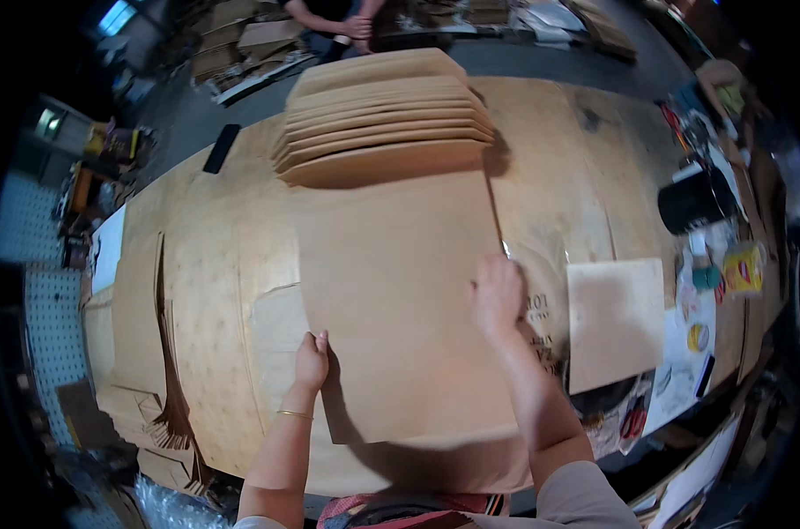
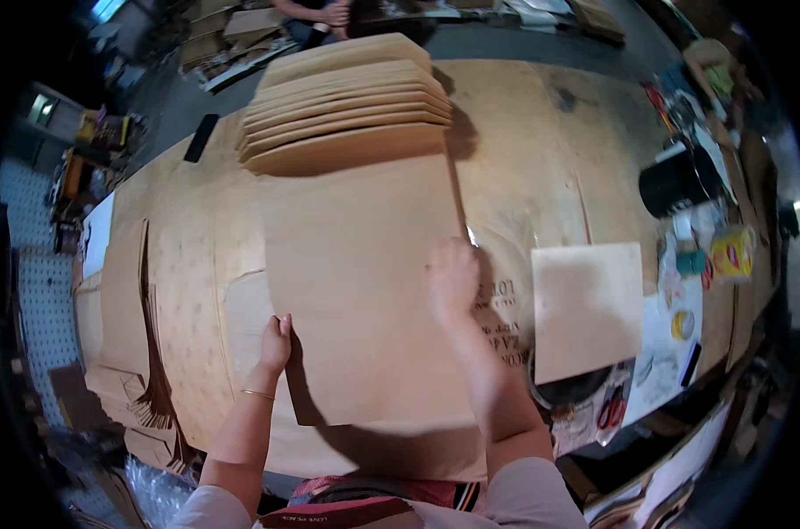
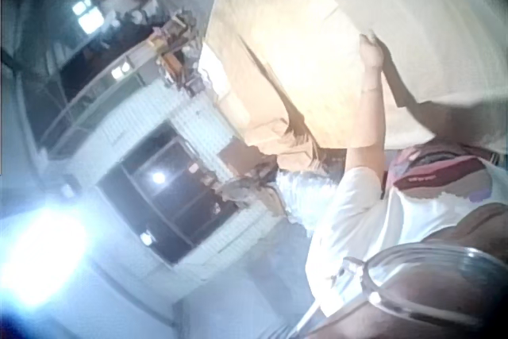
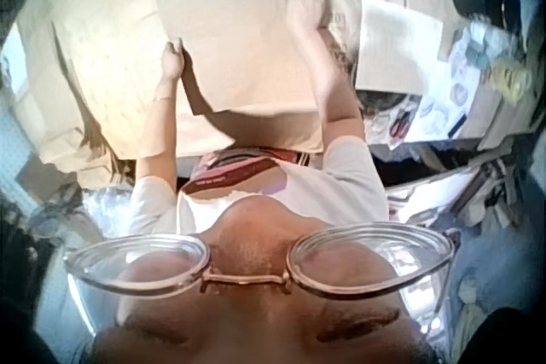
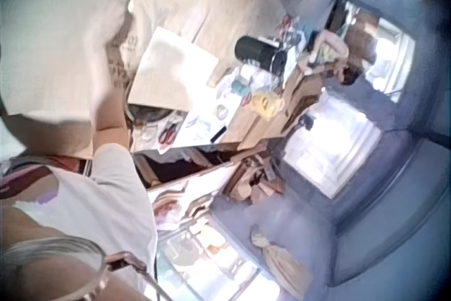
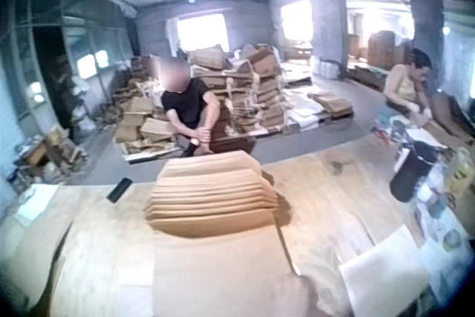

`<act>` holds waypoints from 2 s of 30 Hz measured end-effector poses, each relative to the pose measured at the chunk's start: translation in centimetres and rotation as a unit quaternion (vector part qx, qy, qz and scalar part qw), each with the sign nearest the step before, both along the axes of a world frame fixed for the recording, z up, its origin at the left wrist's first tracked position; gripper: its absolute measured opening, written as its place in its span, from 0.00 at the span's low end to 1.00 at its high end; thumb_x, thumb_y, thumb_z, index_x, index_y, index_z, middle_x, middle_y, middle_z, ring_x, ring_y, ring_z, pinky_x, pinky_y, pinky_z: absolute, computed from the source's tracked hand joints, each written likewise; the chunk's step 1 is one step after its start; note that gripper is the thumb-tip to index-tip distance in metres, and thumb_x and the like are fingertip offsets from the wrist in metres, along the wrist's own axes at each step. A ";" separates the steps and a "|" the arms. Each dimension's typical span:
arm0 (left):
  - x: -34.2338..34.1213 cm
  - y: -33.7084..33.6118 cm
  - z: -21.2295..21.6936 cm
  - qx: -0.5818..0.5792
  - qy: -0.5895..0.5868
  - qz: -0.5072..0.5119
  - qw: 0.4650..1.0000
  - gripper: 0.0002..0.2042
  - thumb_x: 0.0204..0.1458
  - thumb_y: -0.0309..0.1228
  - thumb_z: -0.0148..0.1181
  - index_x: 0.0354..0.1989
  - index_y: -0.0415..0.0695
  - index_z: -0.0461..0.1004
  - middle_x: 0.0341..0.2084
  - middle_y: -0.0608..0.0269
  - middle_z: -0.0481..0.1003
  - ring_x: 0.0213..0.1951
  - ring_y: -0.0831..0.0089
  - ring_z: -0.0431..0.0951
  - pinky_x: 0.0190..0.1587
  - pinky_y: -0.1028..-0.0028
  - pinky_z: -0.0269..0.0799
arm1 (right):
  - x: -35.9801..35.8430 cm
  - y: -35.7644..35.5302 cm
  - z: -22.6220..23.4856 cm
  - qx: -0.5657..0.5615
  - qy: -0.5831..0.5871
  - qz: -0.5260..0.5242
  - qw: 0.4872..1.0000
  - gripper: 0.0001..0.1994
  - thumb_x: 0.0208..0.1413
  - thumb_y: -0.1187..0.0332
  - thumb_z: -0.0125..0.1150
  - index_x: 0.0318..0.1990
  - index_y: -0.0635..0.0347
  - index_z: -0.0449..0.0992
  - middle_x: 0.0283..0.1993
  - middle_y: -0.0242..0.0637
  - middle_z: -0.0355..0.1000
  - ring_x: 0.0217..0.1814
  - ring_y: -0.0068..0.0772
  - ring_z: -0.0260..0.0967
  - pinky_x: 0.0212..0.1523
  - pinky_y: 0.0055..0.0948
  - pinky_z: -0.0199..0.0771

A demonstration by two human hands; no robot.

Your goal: The person stacks flat brown paper sheets on a workbench, then applies glue to the edges and inserts white string to form a tied package. The person repeats this process for multiple units.

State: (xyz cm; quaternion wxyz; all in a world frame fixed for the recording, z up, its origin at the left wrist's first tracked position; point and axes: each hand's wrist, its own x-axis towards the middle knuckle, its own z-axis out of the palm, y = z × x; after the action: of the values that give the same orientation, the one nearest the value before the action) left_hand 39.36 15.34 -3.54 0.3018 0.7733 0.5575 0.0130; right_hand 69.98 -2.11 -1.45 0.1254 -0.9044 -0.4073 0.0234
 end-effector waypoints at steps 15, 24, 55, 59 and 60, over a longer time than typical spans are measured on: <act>1.6 -1.5 1.4 0.026 0.048 0.021 0.998 0.20 0.57 0.44 0.50 0.43 0.35 0.64 0.35 0.40 0.73 0.38 0.44 0.74 0.38 0.55 0.70 | 6.3 26.4 7.4 -0.073 -0.144 0.115 0.980 0.43 0.49 0.49 0.62 0.69 0.23 0.42 0.74 0.39 0.36 0.74 0.52 0.32 0.63 0.67 0.43; -3.8 -5.7 4.6 0.045 -0.085 0.005 0.995 0.22 0.51 0.35 0.58 0.52 0.36 0.63 0.41 0.43 0.70 0.45 0.47 0.70 0.48 0.58 0.67 | 9.9 26.3 8.9 -0.030 -0.087 0.255 0.962 0.42 0.39 0.64 0.68 0.66 0.41 0.55 0.70 0.49 0.47 0.71 0.50 0.45 0.68 0.42 0.49; -55.3 6.4 8.0 0.290 -0.324 0.496 0.752 0.25 0.56 0.35 0.55 0.57 0.31 0.59 0.56 0.46 0.62 0.59 0.57 0.62 0.61 0.66 0.56 | -51.6 12.1 25.5 0.031 0.662 0.429 0.614 0.20 0.55 0.69 0.55 0.55 0.68 0.69 0.55 0.43 0.70 0.60 0.36 0.64 0.62 0.33 0.59; -65.0 13.4 8.9 0.013 -0.603 0.604 0.522 0.32 0.62 0.50 0.39 0.64 0.34 0.53 0.66 0.52 0.52 0.65 0.60 0.55 0.65 0.66 0.49 | -57.1 14.9 23.7 -0.114 0.620 0.439 0.641 0.19 0.56 0.71 0.57 0.55 0.69 0.69 0.53 0.43 0.71 0.59 0.34 0.66 0.61 0.34 0.60; -69.7 14.1 4.3 0.006 -0.639 0.569 0.518 0.35 0.60 0.57 0.32 0.66 0.38 0.51 0.67 0.55 0.50 0.66 0.60 0.53 0.67 0.67 0.46 | -58.9 16.1 23.8 -0.126 0.616 0.457 0.629 0.19 0.56 0.69 0.58 0.54 0.67 0.70 0.52 0.42 0.72 0.57 0.33 0.66 0.59 0.32 0.62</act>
State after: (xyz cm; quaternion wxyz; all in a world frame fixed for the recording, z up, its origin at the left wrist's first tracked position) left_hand -30.35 29.44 0.76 0.5004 0.0769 0.5356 0.6759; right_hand 11.12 13.99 22.35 0.2056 -0.3843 -0.5890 0.6805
